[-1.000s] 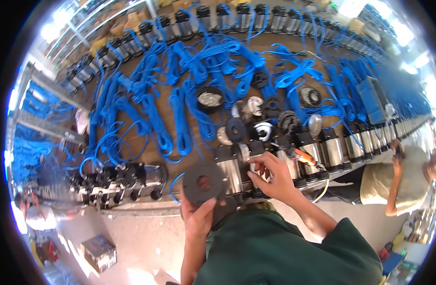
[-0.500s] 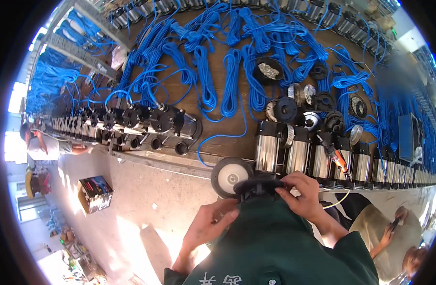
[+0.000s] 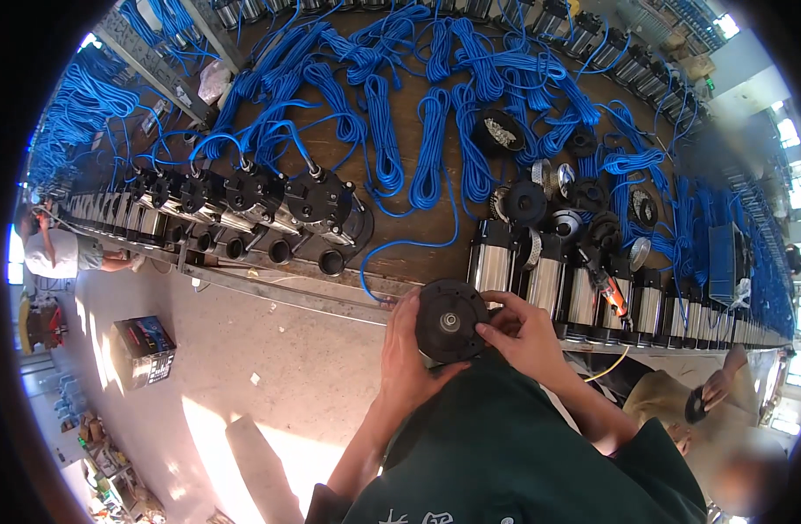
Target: The person assembles water pumps on a long table by placing gaskets, silver covers, and black caps onto the pump bodies and securing them using a pneumatic screwdriver.
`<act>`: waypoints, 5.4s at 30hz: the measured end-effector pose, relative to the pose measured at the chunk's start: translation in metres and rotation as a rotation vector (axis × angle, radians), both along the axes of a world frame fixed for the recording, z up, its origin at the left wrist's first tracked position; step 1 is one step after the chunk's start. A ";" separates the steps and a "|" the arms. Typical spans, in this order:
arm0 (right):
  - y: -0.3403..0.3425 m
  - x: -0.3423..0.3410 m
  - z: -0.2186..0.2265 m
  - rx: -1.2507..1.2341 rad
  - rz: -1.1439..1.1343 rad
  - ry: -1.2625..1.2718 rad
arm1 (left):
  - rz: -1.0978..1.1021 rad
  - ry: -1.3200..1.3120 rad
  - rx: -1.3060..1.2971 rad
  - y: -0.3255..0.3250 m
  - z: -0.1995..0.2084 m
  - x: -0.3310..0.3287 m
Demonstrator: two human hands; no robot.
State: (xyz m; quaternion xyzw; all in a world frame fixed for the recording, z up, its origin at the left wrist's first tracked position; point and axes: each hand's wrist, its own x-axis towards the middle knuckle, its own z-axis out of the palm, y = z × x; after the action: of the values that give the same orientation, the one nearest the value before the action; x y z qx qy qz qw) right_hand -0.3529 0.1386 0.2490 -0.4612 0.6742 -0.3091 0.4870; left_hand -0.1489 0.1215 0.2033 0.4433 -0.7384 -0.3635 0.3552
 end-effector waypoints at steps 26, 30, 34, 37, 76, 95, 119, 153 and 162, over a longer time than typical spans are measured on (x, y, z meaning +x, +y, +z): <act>0.003 -0.007 -0.009 -0.282 0.079 0.279 | 0.044 0.028 0.032 0.003 0.002 -0.010; 0.002 -0.006 -0.009 -0.272 0.075 0.287 | 0.057 0.030 0.040 0.004 -0.001 -0.009; 0.004 -0.005 -0.015 -0.281 0.079 0.297 | 0.082 0.061 0.095 0.007 -0.002 -0.011; 0.006 -0.011 -0.017 -0.312 0.095 0.333 | 0.084 0.090 0.131 0.008 0.001 -0.015; 0.068 -0.263 -0.150 0.082 -1.746 -1.378 | -0.864 -0.326 -0.218 -0.160 -0.123 -0.628; 0.224 -0.375 -0.070 -1.263 -1.552 -1.286 | -0.642 -0.768 -0.429 -0.163 -0.171 -0.764; 0.259 -0.329 -0.090 -1.001 -1.798 -1.064 | -0.399 0.125 1.361 -0.207 -0.180 -0.748; 0.260 -0.278 -0.096 -0.773 -1.856 -1.136 | -0.751 -1.163 -0.372 -0.162 -0.162 -0.768; 0.263 -0.277 -0.096 -0.774 -1.846 -1.134 | -0.788 -0.988 -0.354 -0.172 -0.166 -0.763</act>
State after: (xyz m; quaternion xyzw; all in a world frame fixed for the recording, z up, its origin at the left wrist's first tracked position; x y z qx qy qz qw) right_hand -0.6302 0.4018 0.1532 0.2950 0.2989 -0.8976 0.1341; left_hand -0.9122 -0.0506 0.0376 0.1894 -0.9703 -0.0932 -0.1178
